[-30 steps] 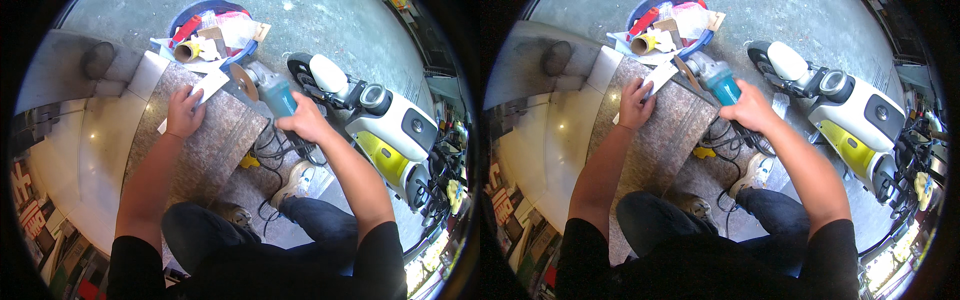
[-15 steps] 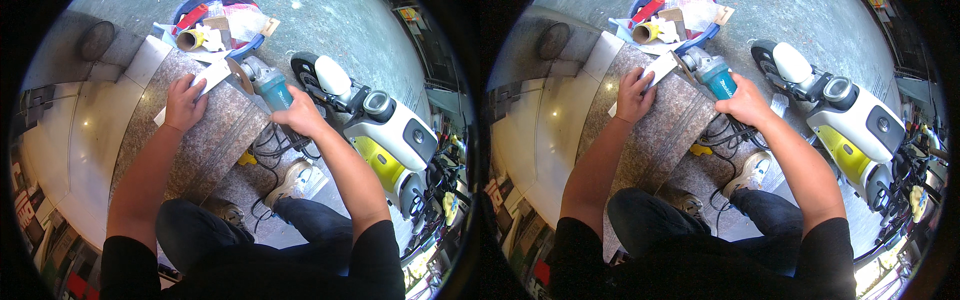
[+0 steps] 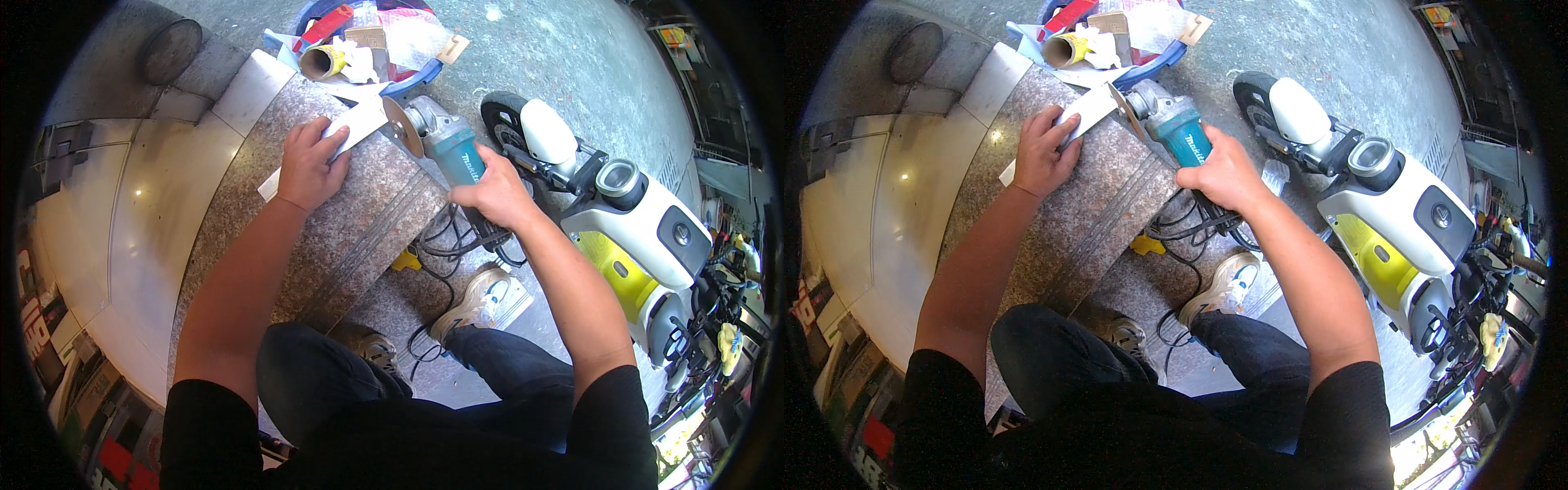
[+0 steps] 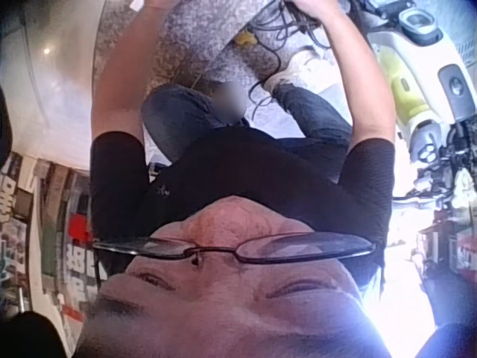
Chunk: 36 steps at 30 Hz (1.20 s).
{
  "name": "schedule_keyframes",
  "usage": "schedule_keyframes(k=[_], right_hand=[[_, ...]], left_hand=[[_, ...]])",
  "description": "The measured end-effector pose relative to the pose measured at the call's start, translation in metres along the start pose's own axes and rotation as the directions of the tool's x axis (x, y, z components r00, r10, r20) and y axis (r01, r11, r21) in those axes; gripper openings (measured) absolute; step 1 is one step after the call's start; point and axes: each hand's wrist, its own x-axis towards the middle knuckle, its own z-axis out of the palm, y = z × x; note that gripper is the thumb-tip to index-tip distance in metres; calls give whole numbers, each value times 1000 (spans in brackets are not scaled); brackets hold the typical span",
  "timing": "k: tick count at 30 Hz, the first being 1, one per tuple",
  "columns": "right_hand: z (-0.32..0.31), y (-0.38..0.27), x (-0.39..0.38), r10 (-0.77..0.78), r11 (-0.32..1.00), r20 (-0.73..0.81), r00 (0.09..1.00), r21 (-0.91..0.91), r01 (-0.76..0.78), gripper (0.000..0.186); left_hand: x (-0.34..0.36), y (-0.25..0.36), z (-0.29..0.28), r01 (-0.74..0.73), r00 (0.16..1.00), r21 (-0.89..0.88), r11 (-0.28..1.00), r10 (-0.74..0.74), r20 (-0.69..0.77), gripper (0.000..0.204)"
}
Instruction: The person handles metal strips, moves them between indoor and outdoor areas, and uses an angle grinder to cut and grind the metal on a step. The person repeatedly positions and cuts the metal pieces, generating sparks and debris.
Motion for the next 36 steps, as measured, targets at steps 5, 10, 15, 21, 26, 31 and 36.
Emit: schedule_keyframes(k=[5,10,15,21,26,31,36], right_hand=[[-1,-5,2,6,1000,28,1000,1,-6,70],[-1,-6,3,28,999,20,999,-23,-28,76],[0,-5,3,21,999,11,1000,-34,-21,76],[-3,-7,-4,48,998,-24,999,42,-47,70],[-16,-4,-16,60,995,-56,997,79,-55,67],[-26,5,-37,97,988,-69,993,126,-88,67],[-28,17,-43,151,968,-66,986,214,-133,63]], left_hand=[[1,1,-1,9,1000,0,1000,-9,3,47],[1,1,1,3,1000,1,1000,-3,-12,47],[1,2,0,8,1000,0,1000,-8,-9,47],[-1,0,2,21,1000,6,1000,-21,-1,46],[4,-6,-4,44,998,-58,997,-42,38,42],[25,-23,-25,560,827,-497,663,-411,384,39],[32,-29,-33,620,777,-467,631,-409,479,38]])
